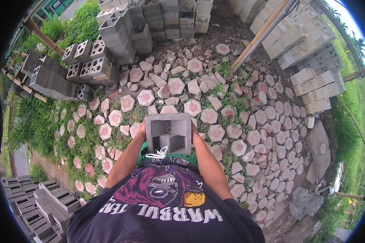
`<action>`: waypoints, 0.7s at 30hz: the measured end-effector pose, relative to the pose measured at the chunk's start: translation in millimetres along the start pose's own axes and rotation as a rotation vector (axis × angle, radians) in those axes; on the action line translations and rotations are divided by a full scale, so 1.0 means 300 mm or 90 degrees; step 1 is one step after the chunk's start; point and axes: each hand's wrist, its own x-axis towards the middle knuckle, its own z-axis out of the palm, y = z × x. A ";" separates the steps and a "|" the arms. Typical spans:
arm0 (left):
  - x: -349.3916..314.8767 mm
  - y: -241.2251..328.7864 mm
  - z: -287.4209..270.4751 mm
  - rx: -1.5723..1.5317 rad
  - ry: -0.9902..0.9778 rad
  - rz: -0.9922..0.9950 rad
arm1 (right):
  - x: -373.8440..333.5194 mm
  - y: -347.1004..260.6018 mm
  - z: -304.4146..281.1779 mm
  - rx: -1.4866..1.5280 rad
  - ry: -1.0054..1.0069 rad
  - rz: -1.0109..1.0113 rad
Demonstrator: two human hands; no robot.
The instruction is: The person repeatedly picks up hollow concrete blocks from a pile and carries them to a stack, placing them on top. The person walks back and forth across a paved area to repeat the process.
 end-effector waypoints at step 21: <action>0.747 0.798 -0.237 0.073 -0.089 -0.024 | 0.629 -0.425 0.419 0.049 0.073 0.003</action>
